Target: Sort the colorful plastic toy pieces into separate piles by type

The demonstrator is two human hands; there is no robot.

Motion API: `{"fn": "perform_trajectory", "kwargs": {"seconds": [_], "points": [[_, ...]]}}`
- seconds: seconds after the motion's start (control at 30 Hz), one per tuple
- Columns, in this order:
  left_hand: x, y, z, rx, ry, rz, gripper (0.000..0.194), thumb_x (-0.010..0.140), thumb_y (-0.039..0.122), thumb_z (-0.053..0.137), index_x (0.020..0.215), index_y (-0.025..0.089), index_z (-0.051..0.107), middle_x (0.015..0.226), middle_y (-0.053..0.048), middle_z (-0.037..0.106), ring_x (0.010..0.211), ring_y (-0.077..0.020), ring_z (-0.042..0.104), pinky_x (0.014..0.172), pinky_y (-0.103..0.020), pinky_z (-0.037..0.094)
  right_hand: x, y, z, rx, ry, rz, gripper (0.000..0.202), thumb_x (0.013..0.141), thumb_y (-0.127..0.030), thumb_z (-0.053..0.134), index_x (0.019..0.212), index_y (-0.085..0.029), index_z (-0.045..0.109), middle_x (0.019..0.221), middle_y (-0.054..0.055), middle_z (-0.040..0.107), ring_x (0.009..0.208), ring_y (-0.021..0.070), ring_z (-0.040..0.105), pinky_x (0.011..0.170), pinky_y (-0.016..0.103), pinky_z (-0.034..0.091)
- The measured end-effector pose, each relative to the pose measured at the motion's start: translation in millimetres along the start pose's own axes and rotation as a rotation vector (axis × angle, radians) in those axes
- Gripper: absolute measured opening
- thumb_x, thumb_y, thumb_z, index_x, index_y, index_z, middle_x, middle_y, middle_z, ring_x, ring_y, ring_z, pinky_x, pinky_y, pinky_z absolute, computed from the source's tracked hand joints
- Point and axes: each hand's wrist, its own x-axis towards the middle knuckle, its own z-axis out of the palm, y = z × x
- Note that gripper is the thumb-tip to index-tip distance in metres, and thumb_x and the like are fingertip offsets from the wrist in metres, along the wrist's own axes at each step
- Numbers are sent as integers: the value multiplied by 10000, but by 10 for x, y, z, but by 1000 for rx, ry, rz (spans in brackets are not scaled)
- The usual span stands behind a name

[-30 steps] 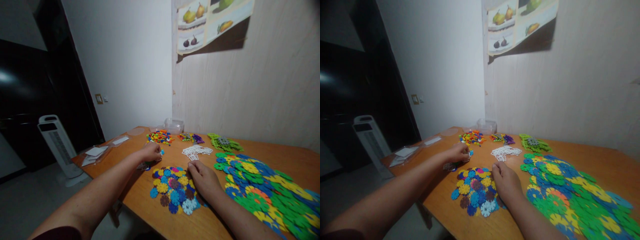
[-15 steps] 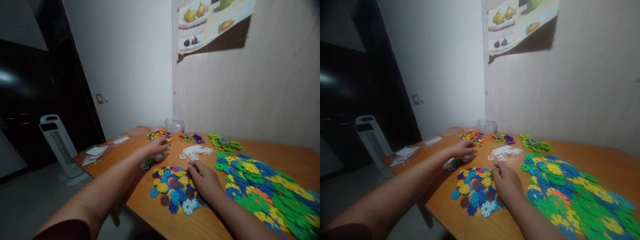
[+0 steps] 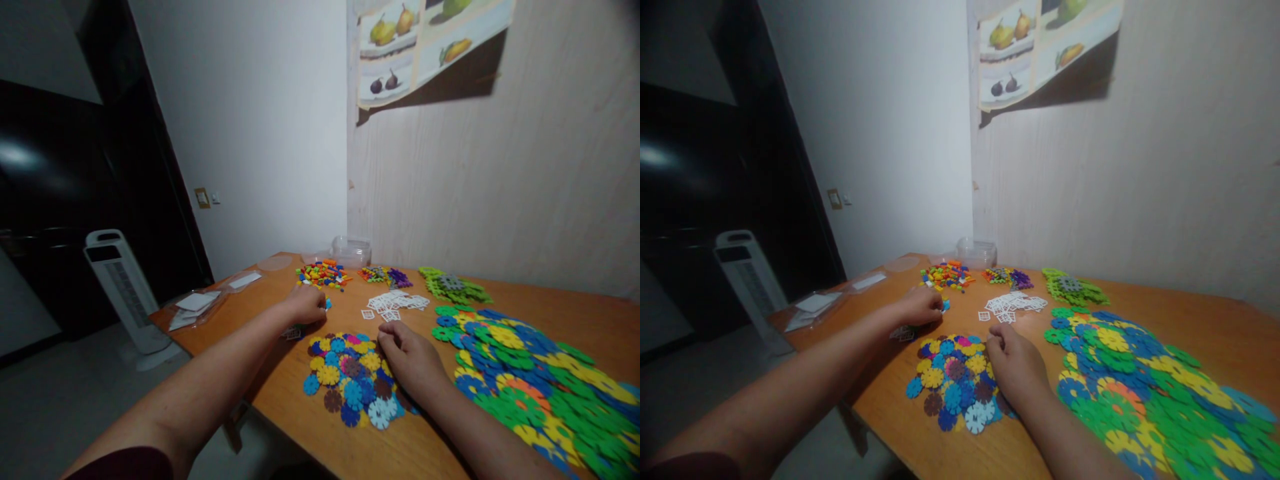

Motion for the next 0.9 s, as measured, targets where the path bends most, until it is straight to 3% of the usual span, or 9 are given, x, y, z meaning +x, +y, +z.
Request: {"fn": "perform_trajectory", "kwargs": {"seconds": [0.2,0.3,0.4,0.47,0.6,0.8,0.9], "points": [[58,-1,-19,-102,86,-47,192,763,257,563,765,195,745,815,-87,709,797,-233,616,729,-318,430,1,-4,7,-13,14,-6,311,901,-383,456,1044,-252,699,880,39,750,852,230,682,748,313,462],[154,63,-45,-404,110,-69,210,786,281,559,784,159,730,743,-62,674,747,-199,595,708,-291,443,3,2,13,-4,20,-6,318,899,-381,456,1053,-247,699,909,44,754,860,231,681,747,314,465],[245,133,-101,-807,196,-13,287,822,367,560,890,138,718,790,-56,673,783,-177,581,749,-284,466,6,7,18,1,14,0,325,902,-385,450,1059,-248,700,930,45,754,860,231,682,738,313,465],[275,127,-135,-937,259,1,313,826,396,564,930,136,704,829,-61,673,807,-170,575,768,-283,472,5,4,18,-4,11,4,326,902,-389,449,1058,-251,700,942,44,755,872,234,683,737,314,462],[223,-53,-108,-804,297,-102,207,783,288,578,886,132,665,844,-56,652,771,-161,567,714,-268,463,-8,-20,6,-9,10,16,317,903,-387,449,1053,-255,695,942,39,756,889,235,684,739,312,455],[18,-342,79,-330,44,-139,228,663,172,608,883,162,667,842,-27,655,774,-173,574,680,-253,438,-7,-6,9,-14,8,3,311,909,-398,448,1047,-253,686,958,37,760,867,229,688,731,313,446],[-17,-381,140,-210,7,-146,255,664,171,605,906,181,683,877,-37,669,795,-184,585,680,-256,426,6,30,26,-17,6,5,313,908,-402,451,1060,-255,682,990,35,760,889,232,688,721,313,444]]}}
